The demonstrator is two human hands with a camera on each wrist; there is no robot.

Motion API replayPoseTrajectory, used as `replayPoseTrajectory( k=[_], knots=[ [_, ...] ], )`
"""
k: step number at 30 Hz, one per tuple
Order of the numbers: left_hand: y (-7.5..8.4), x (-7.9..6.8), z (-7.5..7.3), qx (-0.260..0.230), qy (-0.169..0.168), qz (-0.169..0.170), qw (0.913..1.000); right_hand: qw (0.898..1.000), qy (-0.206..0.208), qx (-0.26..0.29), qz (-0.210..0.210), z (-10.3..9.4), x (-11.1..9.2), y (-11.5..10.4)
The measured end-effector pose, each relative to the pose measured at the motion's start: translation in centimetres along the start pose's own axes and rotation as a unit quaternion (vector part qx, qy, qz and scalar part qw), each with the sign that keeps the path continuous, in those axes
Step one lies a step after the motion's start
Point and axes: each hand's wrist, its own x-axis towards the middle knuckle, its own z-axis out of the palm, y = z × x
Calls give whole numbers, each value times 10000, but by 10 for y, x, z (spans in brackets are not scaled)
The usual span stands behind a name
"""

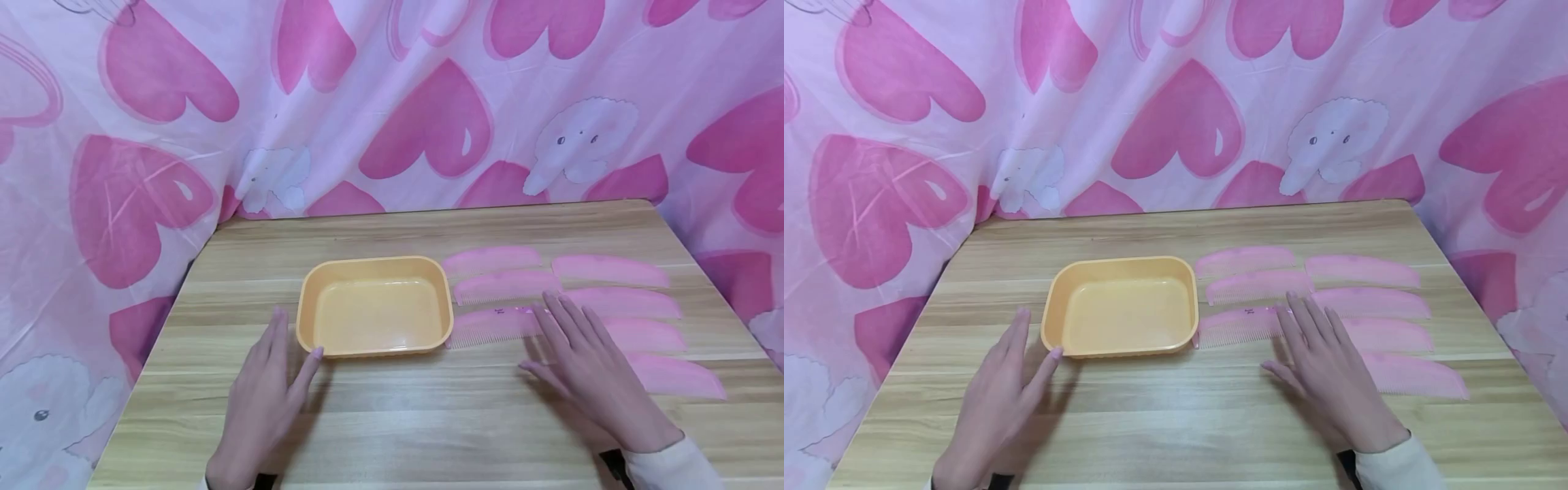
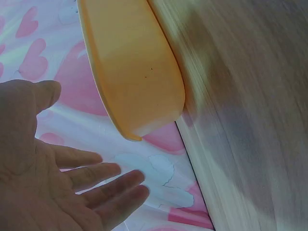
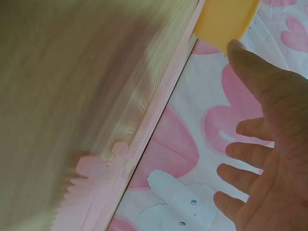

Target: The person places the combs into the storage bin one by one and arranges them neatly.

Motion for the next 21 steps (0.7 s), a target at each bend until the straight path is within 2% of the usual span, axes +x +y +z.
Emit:
replayPoseTrajectory(
  k=[8, 12, 14, 18, 21],
  knots=[
    [-4, 5, -4, -462, -203, -436, 9978, 9988, -196, 336, -312, 8, 11, 16],
    [-8, 9, -3, -732, -286, -650, 9948, 9951, -581, 765, -222, 11, 18, 25],
    [-9, 11, -3, -850, -341, -745, 9930, 9899, -947, 1051, -1, 12, 21, 28],
    [-12, 14, -3, -991, -472, -900, 9899, 9705, -1736, 1591, 514, 12, 26, 34],
    [-12, 16, -3, -1152, -621, -1043, 9859, 9598, -2032, 1822, 655, 14, 29, 39]
  ],
)
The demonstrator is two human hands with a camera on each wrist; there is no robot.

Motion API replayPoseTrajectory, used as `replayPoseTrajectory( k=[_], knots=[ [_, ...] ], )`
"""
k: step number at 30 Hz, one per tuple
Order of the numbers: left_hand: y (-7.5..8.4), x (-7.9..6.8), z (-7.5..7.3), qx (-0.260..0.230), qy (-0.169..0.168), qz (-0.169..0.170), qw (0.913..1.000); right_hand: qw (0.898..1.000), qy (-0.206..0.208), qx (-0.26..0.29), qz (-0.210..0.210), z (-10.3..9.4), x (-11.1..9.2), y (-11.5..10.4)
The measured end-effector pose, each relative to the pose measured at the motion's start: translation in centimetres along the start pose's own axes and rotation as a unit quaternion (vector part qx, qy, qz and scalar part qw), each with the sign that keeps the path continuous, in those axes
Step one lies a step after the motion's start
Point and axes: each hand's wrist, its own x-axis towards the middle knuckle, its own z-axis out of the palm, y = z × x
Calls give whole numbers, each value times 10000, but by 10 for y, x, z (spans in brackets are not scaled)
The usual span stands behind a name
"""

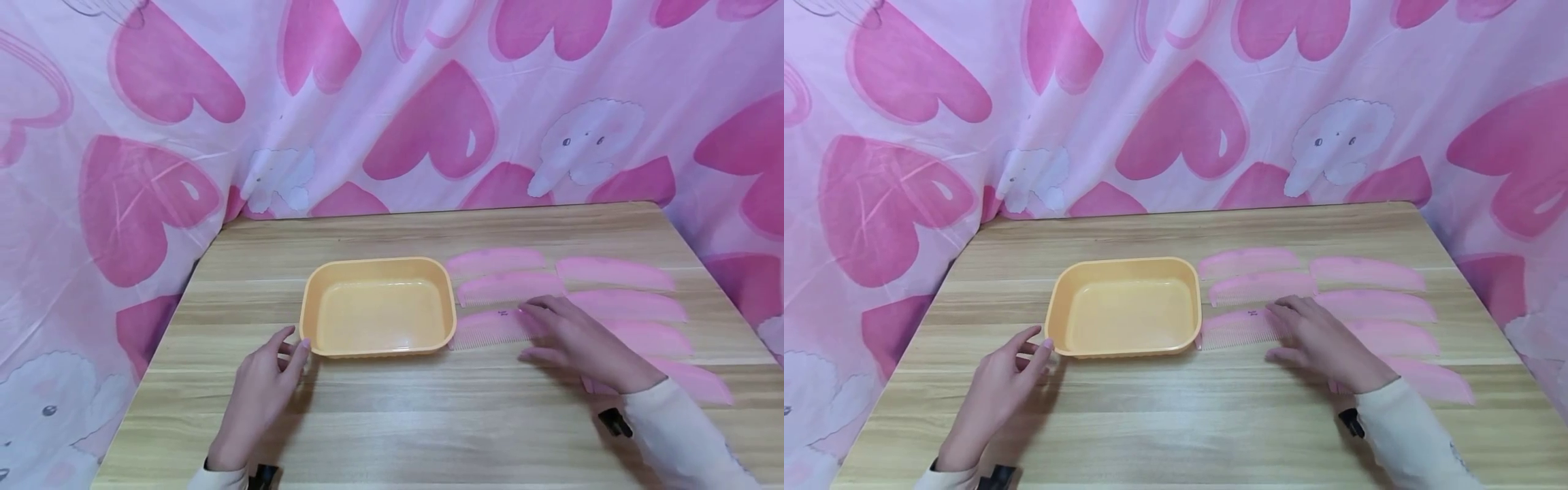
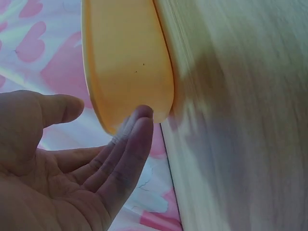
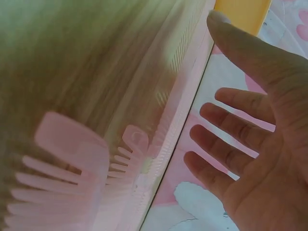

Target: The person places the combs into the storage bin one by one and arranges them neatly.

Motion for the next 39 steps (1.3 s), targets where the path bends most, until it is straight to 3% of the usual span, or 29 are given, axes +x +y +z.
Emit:
replayPoseTrajectory(
  k=[6, 12, 20, 28, 39],
  knots=[
    [-3, 6, 4, -774, -286, -265, 9962, 9997, -186, 161, -37, 1, 7, 10],
    [-6, 11, 9, -1714, -401, -567, 9827, 9986, -450, 261, 108, 1, 13, 15],
    [-4, 18, 9, -3011, -482, -1029, 9468, 9977, -644, 229, 39, 0, 17, 18],
    [-3, 19, 9, -3231, -529, -1291, 9360, 9960, -800, 402, -23, -2, 25, 27],
    [-3, 18, 11, -3443, -484, -1241, 9293, 9904, -992, 955, -137, -5, 34, 40]
  ],
)
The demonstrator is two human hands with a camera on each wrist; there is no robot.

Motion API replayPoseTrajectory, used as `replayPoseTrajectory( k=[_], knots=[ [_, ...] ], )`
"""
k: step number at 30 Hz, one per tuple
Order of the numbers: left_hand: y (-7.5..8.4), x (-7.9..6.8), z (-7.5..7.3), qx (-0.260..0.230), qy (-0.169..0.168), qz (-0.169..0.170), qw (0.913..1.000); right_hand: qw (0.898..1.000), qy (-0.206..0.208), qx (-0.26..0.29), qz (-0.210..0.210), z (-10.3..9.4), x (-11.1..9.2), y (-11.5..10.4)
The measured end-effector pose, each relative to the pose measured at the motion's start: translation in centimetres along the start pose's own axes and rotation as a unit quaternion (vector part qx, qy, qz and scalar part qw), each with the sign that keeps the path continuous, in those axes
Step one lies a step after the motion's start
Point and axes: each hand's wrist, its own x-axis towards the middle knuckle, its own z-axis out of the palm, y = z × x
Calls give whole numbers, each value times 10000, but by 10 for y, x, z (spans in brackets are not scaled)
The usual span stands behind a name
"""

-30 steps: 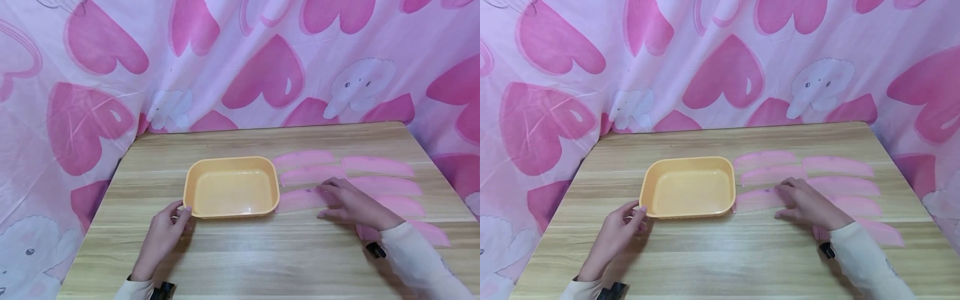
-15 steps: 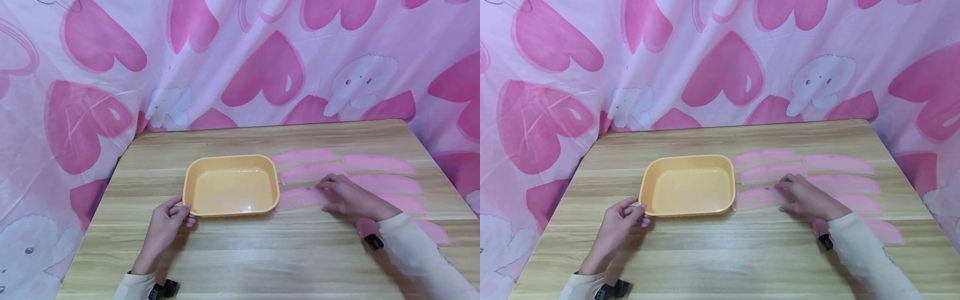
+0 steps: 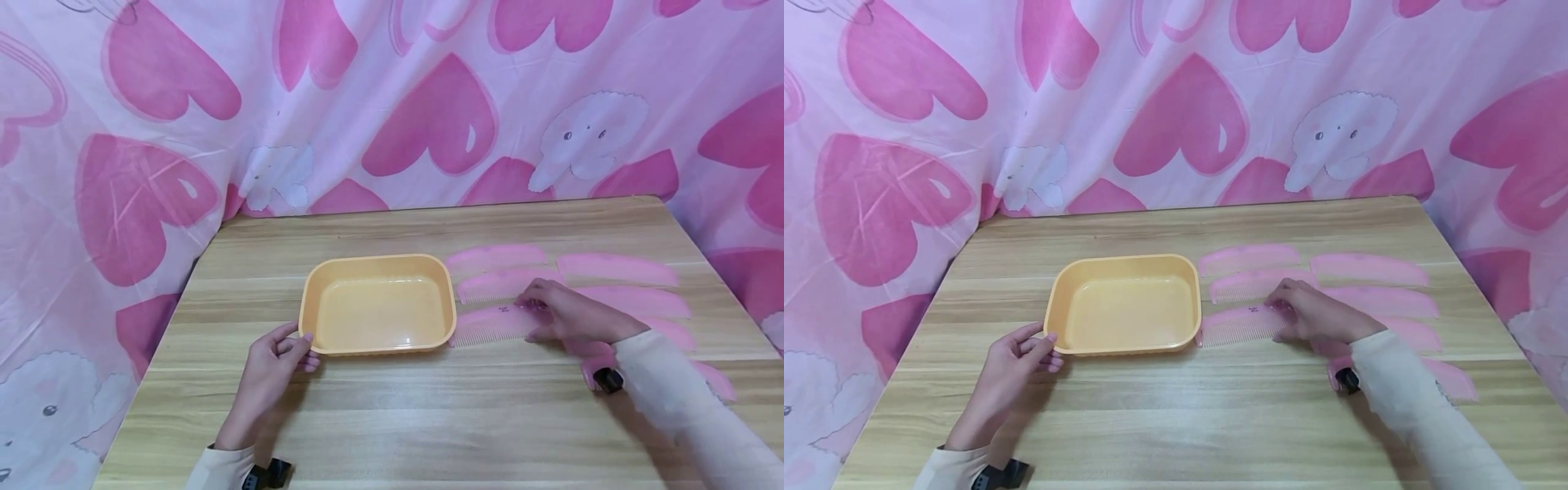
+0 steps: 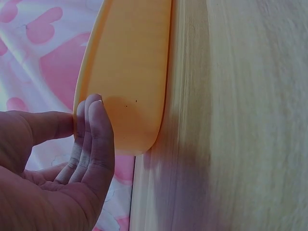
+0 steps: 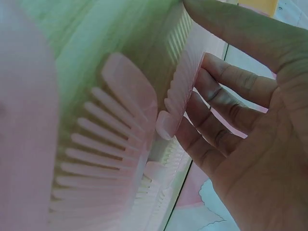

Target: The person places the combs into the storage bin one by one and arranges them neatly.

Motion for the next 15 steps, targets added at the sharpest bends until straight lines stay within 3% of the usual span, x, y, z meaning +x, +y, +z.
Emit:
replayPoseTrajectory(
  k=[15],
  knots=[
    [1, -1, -1, -21, 2, -19, 10000, 9987, 204, 289, 353, -12, -9, -1]
  ],
)
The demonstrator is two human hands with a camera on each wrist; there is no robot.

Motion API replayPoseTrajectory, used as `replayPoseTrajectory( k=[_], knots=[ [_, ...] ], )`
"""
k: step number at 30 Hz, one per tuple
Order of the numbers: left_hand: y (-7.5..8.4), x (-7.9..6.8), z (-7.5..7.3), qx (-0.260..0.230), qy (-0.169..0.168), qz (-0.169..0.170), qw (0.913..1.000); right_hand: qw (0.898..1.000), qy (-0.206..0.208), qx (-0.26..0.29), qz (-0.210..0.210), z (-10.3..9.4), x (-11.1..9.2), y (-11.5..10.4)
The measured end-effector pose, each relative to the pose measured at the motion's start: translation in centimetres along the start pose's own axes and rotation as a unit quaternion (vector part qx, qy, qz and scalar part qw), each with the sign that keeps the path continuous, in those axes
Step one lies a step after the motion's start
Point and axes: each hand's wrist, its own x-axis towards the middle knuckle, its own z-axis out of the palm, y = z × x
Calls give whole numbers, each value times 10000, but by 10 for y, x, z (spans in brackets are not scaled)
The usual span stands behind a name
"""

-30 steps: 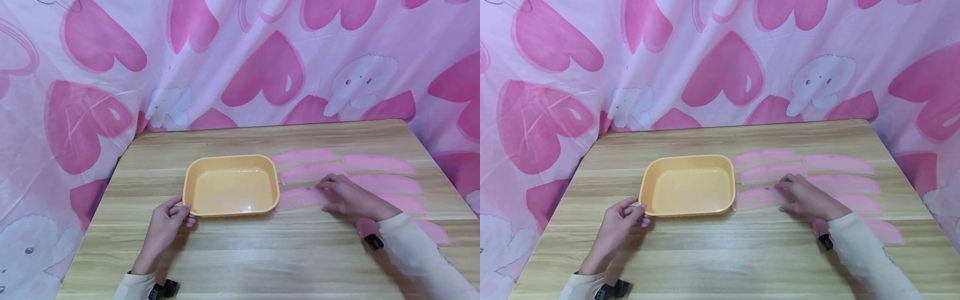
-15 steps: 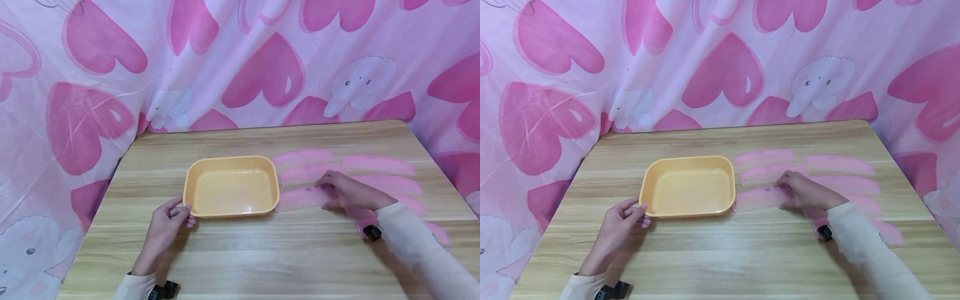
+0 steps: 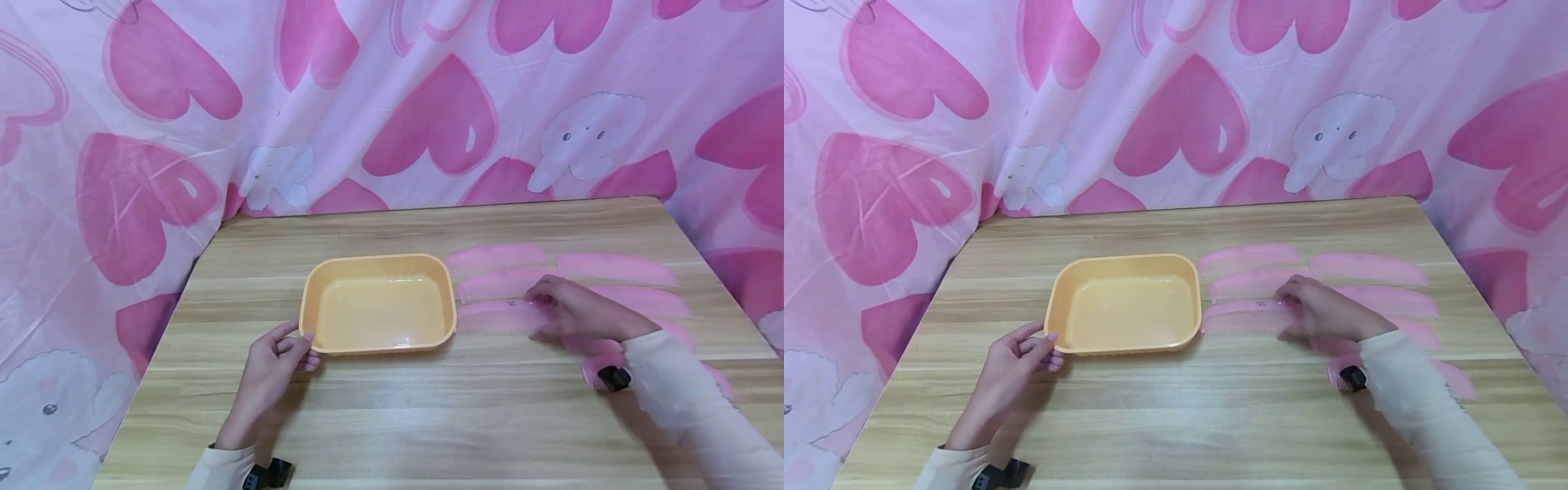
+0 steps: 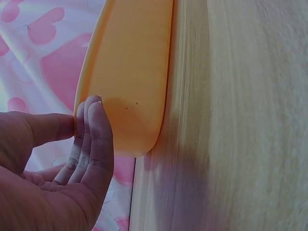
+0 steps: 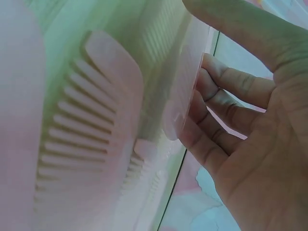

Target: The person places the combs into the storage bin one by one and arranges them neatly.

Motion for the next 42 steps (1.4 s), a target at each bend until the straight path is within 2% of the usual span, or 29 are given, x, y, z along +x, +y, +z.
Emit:
replayPoseTrajectory(
  k=[10, 20, 24, 29, 37, 42],
  knots=[
    [-1, -1, -1, -21, -26, 36, 10000, 9979, 472, -437, -124, -19, -12, 0],
    [-2, -1, -1, 57, 7, 10, 10000, 9968, 692, -393, 41, -37, -10, -9],
    [-1, -1, 0, 159, 29, -66, 9998, 9960, 767, -444, -102, -40, -3, -14],
    [-1, 0, 1, 322, 63, -144, 9994, 9966, 686, -448, -83, -45, 9, -25],
    [-1, 0, 2, 346, 72, -121, 9993, 9955, 642, -540, -446, -46, 38, -45],
    [-1, 0, 1, 336, 82, -141, 9993, 9961, 497, -536, -494, -42, 54, -60]
  ],
)
